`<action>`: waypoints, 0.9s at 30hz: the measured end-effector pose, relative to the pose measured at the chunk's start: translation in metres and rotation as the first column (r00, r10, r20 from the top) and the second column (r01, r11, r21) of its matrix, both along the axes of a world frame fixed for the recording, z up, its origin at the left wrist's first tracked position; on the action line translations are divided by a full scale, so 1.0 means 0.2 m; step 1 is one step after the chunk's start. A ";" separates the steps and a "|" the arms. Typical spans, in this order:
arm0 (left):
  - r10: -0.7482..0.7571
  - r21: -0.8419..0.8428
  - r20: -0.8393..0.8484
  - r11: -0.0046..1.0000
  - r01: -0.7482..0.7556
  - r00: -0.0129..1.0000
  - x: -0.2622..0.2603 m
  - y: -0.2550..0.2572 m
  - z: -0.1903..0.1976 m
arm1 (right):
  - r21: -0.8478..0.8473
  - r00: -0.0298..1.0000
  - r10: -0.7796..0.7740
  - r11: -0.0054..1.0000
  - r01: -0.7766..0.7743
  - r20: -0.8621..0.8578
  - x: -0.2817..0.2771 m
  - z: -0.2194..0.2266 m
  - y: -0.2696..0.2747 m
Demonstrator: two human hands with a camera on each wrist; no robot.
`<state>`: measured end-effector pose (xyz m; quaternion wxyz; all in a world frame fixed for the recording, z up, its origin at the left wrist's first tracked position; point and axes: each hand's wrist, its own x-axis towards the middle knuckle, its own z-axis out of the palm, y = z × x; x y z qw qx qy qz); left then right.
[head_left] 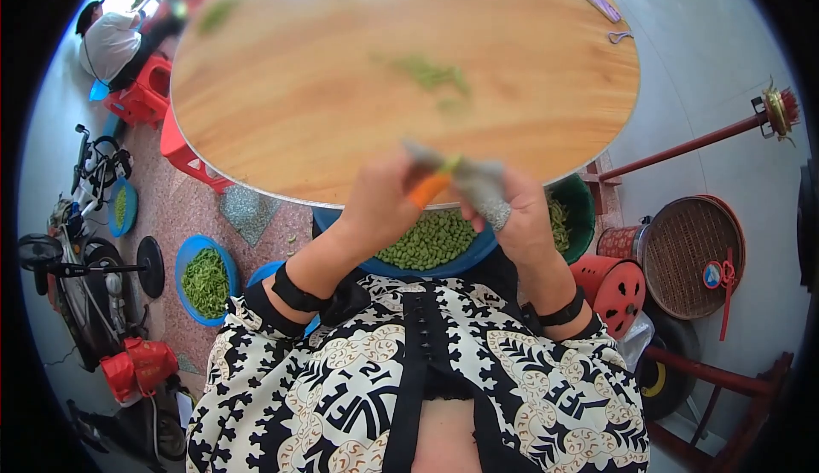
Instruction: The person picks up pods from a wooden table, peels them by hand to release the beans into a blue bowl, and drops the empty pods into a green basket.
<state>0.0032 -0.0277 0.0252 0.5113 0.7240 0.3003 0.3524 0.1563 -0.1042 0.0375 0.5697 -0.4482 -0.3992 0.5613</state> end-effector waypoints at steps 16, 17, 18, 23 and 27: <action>0.118 0.508 -0.285 0.860 0.045 0.951 0.00 -0.04 0.08 | 0.027 0.998 -0.062 0.998 0.062 -0.011 -0.05 -0.05 0.01; 0.122 0.527 -0.281 0.849 0.046 0.952 0.01 -0.04 0.07 | 0.026 0.998 -0.061 0.998 0.062 -0.011 -0.05 -0.05 0.01; 0.123 0.526 -0.281 0.849 0.045 0.952 0.00 -0.04 0.08 | 0.034 0.998 -0.059 0.998 0.060 -0.026 -0.05 -0.06 0.01; 0.134 0.537 -0.305 0.842 0.054 0.943 0.00 -0.06 0.07 | 0.038 0.996 -0.085 0.996 0.086 -0.026 -0.07 -0.07 0.01; 0.151 0.536 -0.301 0.843 0.037 0.942 0.00 -0.06 0.04 | 0.053 0.986 -0.154 0.987 0.151 0.059 -0.08 -0.09 0.02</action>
